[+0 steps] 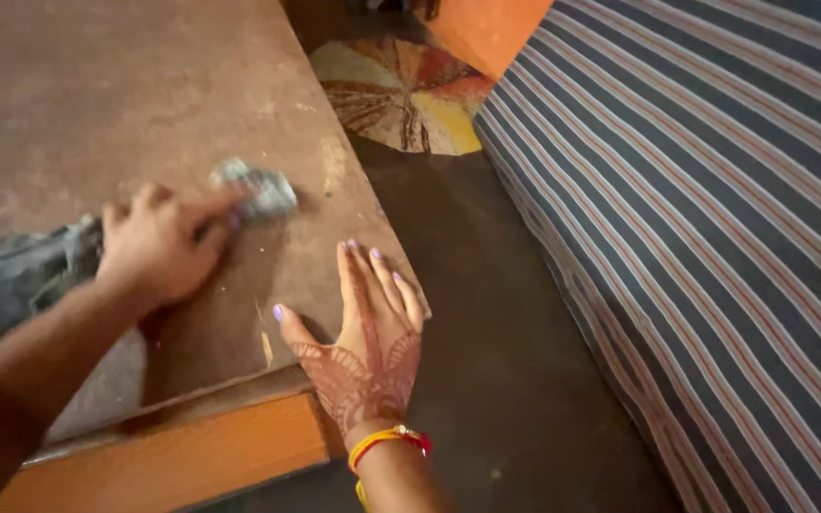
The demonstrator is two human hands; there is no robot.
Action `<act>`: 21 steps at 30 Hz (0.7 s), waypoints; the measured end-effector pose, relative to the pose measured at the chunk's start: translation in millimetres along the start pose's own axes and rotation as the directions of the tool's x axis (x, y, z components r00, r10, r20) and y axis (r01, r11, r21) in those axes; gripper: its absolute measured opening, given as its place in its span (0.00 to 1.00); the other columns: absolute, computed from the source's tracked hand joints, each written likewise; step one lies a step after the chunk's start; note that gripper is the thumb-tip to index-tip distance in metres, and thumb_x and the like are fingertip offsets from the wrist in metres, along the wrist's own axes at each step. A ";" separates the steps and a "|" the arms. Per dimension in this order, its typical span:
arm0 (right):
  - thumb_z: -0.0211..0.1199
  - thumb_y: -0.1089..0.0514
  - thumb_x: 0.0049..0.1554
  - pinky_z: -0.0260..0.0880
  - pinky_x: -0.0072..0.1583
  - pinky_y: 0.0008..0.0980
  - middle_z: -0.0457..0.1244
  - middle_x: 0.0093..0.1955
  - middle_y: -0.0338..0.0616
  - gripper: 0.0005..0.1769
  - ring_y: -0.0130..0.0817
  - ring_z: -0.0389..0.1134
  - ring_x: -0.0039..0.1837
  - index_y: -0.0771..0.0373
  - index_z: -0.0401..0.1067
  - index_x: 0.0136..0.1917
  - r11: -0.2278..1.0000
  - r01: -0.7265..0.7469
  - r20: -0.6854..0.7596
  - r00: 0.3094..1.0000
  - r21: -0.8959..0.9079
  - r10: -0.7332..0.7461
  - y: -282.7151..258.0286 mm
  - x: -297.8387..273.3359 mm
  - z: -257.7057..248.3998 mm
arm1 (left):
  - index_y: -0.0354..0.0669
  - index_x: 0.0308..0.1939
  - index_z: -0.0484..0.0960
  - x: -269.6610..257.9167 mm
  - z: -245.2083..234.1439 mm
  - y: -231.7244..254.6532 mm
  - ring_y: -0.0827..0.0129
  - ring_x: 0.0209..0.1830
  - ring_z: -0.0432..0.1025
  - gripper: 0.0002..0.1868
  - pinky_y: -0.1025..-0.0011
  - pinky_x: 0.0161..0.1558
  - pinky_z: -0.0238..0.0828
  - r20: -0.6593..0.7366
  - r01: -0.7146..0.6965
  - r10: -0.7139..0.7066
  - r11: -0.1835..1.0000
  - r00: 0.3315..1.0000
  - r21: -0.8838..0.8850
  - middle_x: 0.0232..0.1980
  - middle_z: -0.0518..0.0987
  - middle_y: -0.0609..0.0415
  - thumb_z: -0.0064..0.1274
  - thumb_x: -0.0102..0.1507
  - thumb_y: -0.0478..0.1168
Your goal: The person wipes the patterned side and the wooden top surface of a bed frame using a cloth, then opens a top panel and wipes the inner ledges.
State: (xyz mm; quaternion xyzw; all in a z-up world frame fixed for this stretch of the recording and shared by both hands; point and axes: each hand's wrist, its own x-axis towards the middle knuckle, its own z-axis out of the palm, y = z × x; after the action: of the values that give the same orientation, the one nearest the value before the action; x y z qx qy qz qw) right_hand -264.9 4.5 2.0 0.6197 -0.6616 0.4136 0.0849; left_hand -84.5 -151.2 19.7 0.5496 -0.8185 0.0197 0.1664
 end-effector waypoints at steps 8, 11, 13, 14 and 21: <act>0.77 0.39 0.40 0.46 0.76 0.47 0.59 0.76 0.49 0.73 0.48 0.54 0.78 0.68 0.37 0.83 0.973 -0.167 0.072 0.985 0.159 0.158 -14.2 9.1 -18.8 | 0.80 0.65 0.77 -44.2 -8.3 48.2 0.59 0.57 0.67 0.32 0.51 0.57 0.59 -0.022 -0.280 0.279 0.959 0.960 -0.052 0.69 0.75 0.69 0.50 0.58 0.42; 0.80 0.38 0.36 0.46 0.75 0.48 0.54 0.79 0.53 0.79 0.51 0.52 0.79 0.70 0.32 0.82 0.984 -0.096 0.049 0.995 0.148 0.090 -12.2 13.1 -24.5 | 0.87 0.67 0.77 -52.9 -14.2 48.0 0.61 0.55 0.67 0.34 0.54 0.56 0.60 0.064 -0.337 0.351 0.927 0.934 -0.165 0.71 0.72 0.73 0.50 0.58 0.42; 0.81 0.35 0.37 0.45 0.75 0.49 0.53 0.79 0.55 0.81 0.52 0.51 0.79 0.72 0.32 0.82 0.988 -0.089 0.086 0.993 0.125 0.078 -10.3 13.8 -24.7 | 0.87 0.68 0.76 -27.6 -8.4 37.2 0.57 0.56 0.65 0.36 0.53 0.56 0.60 0.080 -0.384 0.388 0.921 0.918 -0.070 0.72 0.70 0.69 0.49 0.59 0.41; 0.80 0.34 0.35 0.47 0.74 0.49 0.53 0.79 0.55 0.79 0.51 0.52 0.78 0.70 0.36 0.81 0.988 -0.110 0.133 0.987 0.110 0.095 -7.8 16.7 -24.5 | 0.86 0.67 0.76 -12.8 -2.4 34.9 0.56 0.57 0.65 0.33 0.51 0.57 0.59 0.058 -0.316 0.319 0.947 0.946 -0.053 0.73 0.70 0.69 0.49 0.60 0.41; 0.70 0.52 0.56 0.72 0.60 0.58 0.70 0.60 0.75 0.43 0.71 0.70 0.61 0.47 0.66 0.84 0.394 -0.775 0.429 0.612 0.494 0.665 65.6 36.8 -16.5 | 0.81 0.66 0.76 34.5 13.9 56.1 0.53 0.64 0.62 0.24 0.42 0.62 0.52 0.011 -0.085 0.085 0.996 0.996 -0.038 0.72 0.70 0.66 0.43 0.68 0.45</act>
State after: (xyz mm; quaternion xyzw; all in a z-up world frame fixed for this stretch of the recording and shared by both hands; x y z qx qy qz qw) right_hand -337.9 -19.5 6.7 0.2907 -0.6848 0.5548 -0.3725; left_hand -150.5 -162.8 25.1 0.5112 -0.8424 0.0081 0.1703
